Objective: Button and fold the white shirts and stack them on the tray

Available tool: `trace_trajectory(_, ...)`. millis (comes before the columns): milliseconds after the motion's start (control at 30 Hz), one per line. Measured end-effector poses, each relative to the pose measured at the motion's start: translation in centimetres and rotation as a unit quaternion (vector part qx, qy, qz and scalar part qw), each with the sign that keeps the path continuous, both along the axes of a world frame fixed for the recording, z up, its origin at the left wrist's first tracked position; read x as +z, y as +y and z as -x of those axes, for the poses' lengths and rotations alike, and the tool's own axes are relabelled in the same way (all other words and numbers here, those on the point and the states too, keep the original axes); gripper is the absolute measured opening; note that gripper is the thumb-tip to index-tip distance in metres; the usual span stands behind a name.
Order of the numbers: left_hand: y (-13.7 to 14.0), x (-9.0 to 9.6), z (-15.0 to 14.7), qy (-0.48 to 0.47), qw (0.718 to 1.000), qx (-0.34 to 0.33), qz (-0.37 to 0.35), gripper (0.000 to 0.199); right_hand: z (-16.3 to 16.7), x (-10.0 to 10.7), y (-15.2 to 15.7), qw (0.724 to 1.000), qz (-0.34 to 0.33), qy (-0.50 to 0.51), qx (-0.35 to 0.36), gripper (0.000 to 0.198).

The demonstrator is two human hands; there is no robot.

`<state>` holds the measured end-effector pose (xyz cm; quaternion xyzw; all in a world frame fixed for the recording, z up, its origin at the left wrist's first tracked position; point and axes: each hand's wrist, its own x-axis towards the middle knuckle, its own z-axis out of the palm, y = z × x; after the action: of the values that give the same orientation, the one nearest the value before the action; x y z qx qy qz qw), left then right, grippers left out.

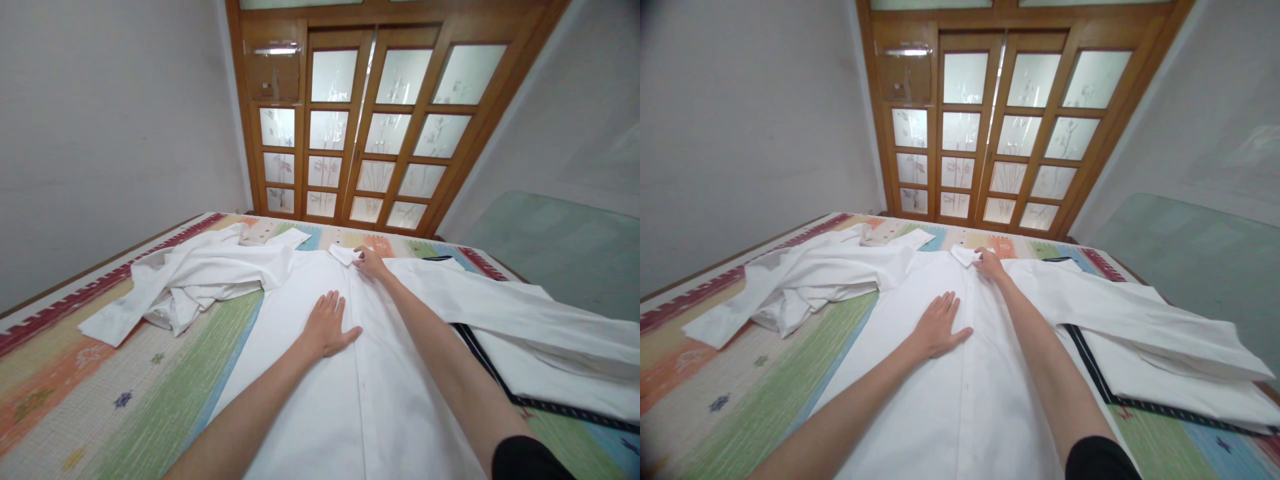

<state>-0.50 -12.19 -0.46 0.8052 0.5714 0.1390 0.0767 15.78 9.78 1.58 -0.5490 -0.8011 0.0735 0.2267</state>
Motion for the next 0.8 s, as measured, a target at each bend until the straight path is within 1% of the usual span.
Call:
trace_trajectory(133,0.0,-0.1,0.1,0.006,1.0,-0.013,-0.012,0.082,0.6,-0.8,0.1,0.998,-0.022,0.012,-0.05,0.028)
trace_trajectory(267,0.0,-0.2,0.3,0.024,0.996,-0.075,-0.049,0.067,1.3,-1.9,-0.6,0.994,-0.058,0.015,-0.088,0.022)
trace_trajectory(333,-0.1,-0.1,0.3,0.034,0.994,-0.092,-0.051,0.064,1.6,-2.1,-1.0,0.992,-0.074,0.012,-0.106,0.023)
trace_trajectory(433,0.0,-0.1,0.4,0.038,0.994,-0.092,-0.044,0.066,1.8,-2.2,-1.6,0.986,-0.104,0.012,-0.131,0.031)
trace_trajectory(533,0.1,-0.2,0.4,0.036,0.994,-0.091,-0.04,0.066,1.6,-2.5,-2.2,0.984,-0.118,0.007,-0.132,0.032)
trace_trajectory(600,0.2,-0.2,0.5,0.035,0.994,-0.091,-0.038,0.067,1.4,-2.8,-2.9,0.988,-0.109,-0.013,-0.112,0.034)
trace_trajectory(667,0.3,-0.2,0.5,0.034,0.995,-0.094,-0.029,0.067,1.1,-3.3,-3.9,0.991,-0.088,-0.041,-0.095,0.045)
trace_trajectory(733,0.3,0.0,0.5,0.033,0.995,-0.094,-0.018,0.067,0.8,-3.6,-5.0,0.992,-0.046,-0.075,-0.089,0.056)
trace_trajectory(800,0.3,0.3,0.5,0.031,0.995,-0.093,-0.009,0.067,0.6,-3.6,-6.3,0.99,0.007,-0.113,-0.083,0.062)
